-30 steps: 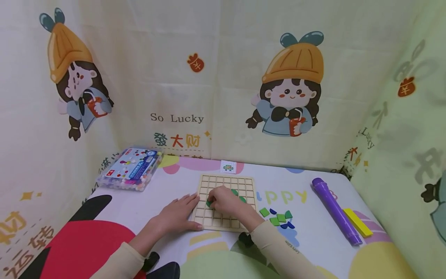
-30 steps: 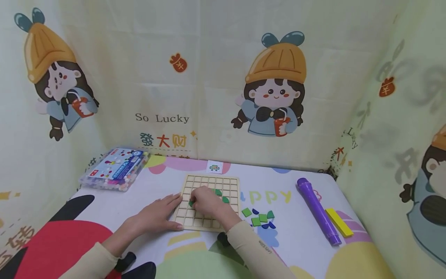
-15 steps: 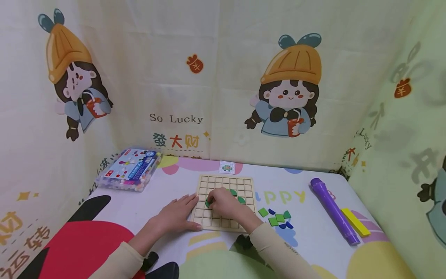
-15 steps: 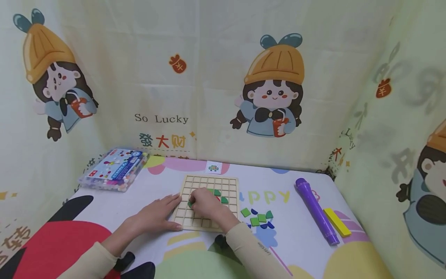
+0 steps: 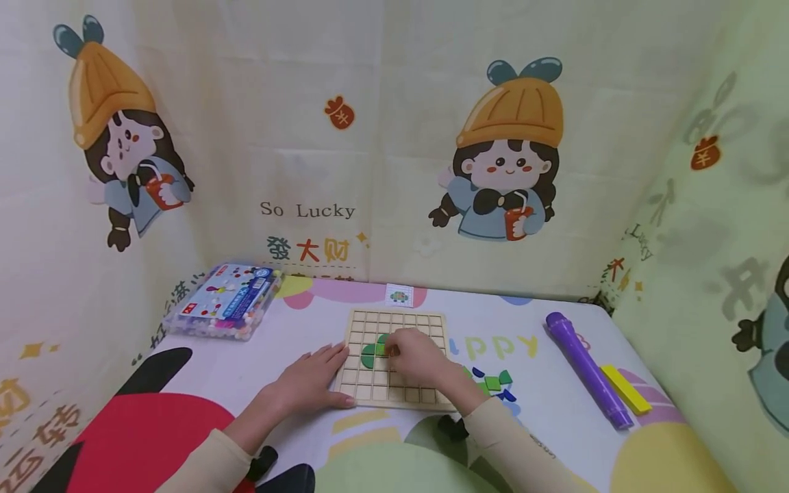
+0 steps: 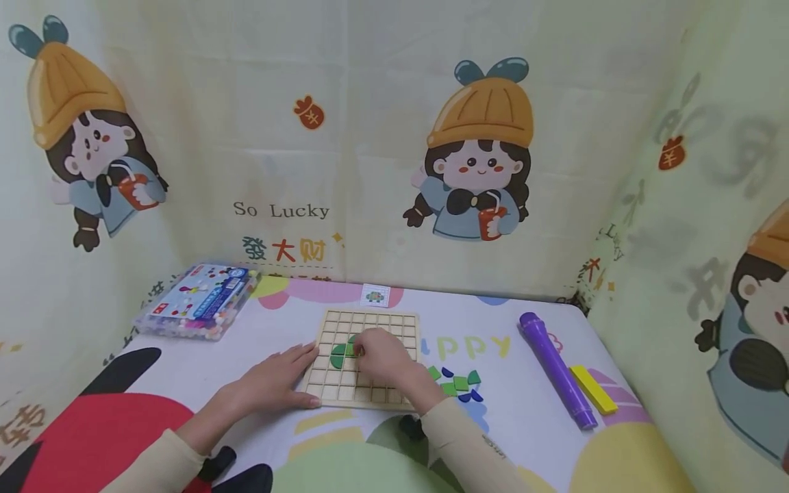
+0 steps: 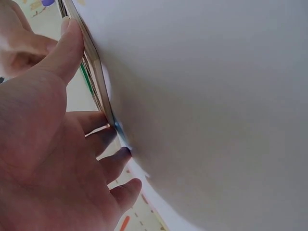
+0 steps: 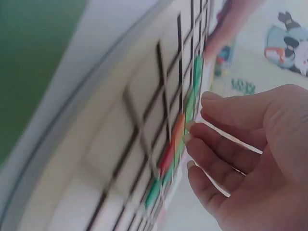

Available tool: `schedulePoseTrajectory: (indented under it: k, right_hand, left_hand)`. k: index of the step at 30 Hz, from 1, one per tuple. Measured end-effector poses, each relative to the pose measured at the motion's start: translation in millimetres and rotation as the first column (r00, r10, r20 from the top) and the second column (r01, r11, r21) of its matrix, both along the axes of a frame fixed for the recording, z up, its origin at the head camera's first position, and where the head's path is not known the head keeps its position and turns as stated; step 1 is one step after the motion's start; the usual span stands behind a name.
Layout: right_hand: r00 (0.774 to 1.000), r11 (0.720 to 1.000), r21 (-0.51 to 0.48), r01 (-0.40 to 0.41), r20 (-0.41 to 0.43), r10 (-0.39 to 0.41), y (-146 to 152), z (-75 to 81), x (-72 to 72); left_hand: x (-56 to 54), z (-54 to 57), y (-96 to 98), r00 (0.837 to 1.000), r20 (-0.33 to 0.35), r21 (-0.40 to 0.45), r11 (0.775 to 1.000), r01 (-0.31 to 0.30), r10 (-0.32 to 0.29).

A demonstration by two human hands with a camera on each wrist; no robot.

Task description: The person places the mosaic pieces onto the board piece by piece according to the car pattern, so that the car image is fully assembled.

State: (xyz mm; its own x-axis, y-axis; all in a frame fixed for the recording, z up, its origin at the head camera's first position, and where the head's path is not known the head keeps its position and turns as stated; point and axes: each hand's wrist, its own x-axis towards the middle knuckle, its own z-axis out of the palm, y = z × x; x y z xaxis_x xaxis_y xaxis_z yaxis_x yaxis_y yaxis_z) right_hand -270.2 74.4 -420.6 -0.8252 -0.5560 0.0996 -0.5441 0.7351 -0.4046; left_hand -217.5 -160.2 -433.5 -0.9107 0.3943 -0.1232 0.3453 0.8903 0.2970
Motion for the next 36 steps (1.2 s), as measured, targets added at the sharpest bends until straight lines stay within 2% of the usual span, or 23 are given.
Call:
schedulePoseTrajectory:
  k: [6, 11, 17, 20, 25, 36]
  right_hand:
    - [0.999, 0.999, -0.002, 0.038, 0.031, -0.038, 48, 4.9, 3.2]
    - [0.997, 0.996, 0.047, 0.078, 0.006, -0.078, 88, 0.5, 6.9]
    - [0.996, 0.99, 0.104, 0.09, -0.017, -0.088, 124, -5.2, 15.2]
    - [0.995, 0.988, 0.122, 0.098, -0.012, -0.098, 133, -7.2, 18.4]
    - [0.995, 0.991, 0.097, 0.096, -0.018, -0.095, 136, -9.2, 18.7]
    - [0.999, 0.999, -0.029, 0.02, -0.038, -0.021, 131, -15.1, 11.8]
  left_hand:
    - [-0.5, -1.7, -0.3, 1.0, 0.003, -0.003, 1.0, -0.005, 0.005]
    - [-0.7, -4.9, -2.6, 1.0, -0.006, -0.001, 1.0, 0.001, -0.001]
    - [-0.7, -4.9, -3.0, 1.0, -0.013, 0.006, 1.0, 0.002, -0.002]
    - [-1.4, -4.0, -2.5, 1.0, -0.013, 0.014, 1.0, 0.005, -0.005]
    - [-2.0, -2.8, -2.3, 1.0, -0.007, 0.016, 1.0, 0.003, -0.003]
    - [-2.4, -6.0, -1.6, 1.0, -0.003, 0.015, 1.0, -0.002, 0.002]
